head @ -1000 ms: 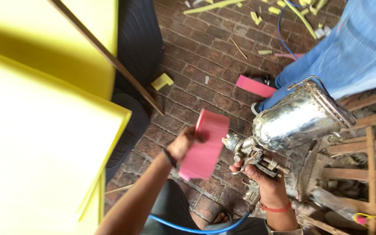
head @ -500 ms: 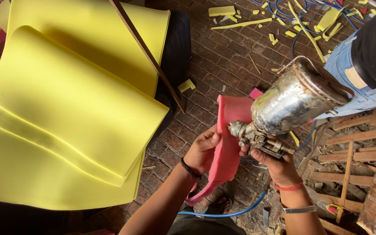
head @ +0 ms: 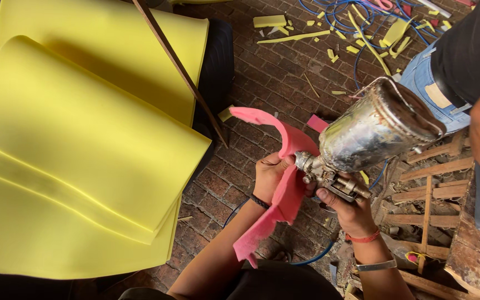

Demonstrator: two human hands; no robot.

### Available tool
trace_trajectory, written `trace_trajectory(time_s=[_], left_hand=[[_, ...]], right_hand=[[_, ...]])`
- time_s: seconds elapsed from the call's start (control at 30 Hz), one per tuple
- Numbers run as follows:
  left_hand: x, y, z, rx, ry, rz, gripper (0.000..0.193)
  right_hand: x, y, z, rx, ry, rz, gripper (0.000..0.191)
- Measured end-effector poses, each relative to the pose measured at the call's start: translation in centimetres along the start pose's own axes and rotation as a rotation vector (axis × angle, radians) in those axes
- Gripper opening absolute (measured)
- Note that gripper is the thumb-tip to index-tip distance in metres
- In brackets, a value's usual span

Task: The person carries a large pink foam sheet from a stack, lays it flat on a work table, and uses a spray gun with an air hose to apply adhesive across the foam surface in sweeping passes. They then wipe the spray gun nozzle with a foam scrap and set the gun down.

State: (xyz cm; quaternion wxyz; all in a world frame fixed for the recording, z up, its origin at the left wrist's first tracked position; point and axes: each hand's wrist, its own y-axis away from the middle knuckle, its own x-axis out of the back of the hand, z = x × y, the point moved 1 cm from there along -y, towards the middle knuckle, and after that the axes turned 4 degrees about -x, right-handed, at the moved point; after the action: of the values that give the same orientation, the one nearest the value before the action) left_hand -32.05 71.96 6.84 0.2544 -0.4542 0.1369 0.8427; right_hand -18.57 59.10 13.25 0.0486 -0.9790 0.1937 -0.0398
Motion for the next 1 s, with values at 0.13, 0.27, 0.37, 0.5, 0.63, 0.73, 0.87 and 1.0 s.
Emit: trace_trajectory(time_s=[0.13,0.27,0.37,0.5,0.63,0.73,0.87,1.0], left_hand=[[-1.5,-0.3,0.2,-0.041,-0.071,0.103,0.022],[-1.9,-1.1,0.3,-0.157,-0.329,0.134,0.023],[-1.3,-1.2,0.3,-0.229,-0.447,0.115,0.025],[-0.5,-0.9,0.2,-0.325,-0.556,0.102,0.027],[-0.1,-0.3,1.0,-0.368,-0.540,0.115,0.026],[-0.1,0.1,1.9,-0.335,-0.382,0.133,0.024],[-0.2,0.4,3.0,-0.257,-0.262,0.180,0.020],[-0.3,0.1,3.9,-0.297,-0.225,0.210,0.020]], right_hand=[[-1.3,0.3,-1.2,0.042,-0.149,-0.021,0.025],[-2.2,0.6,-1.5,0.063,-0.182,0.037,0.036],[-2.5,0.9,-1.2,0.034,-0.247,0.076,0.041],[-2.6,1.3,-0.7,0.065,-0.197,0.105,0.042],[-3.3,1.3,-0.9,0.089,-0.144,0.091,0.043],[-4.3,1.3,-1.7,0.141,-0.126,0.065,0.044],[-5.6,0.9,-3.1,0.048,-0.226,-0.017,0.039],[-6.8,0.4,-4.1,0.105,-0.202,-0.047,0.040]])
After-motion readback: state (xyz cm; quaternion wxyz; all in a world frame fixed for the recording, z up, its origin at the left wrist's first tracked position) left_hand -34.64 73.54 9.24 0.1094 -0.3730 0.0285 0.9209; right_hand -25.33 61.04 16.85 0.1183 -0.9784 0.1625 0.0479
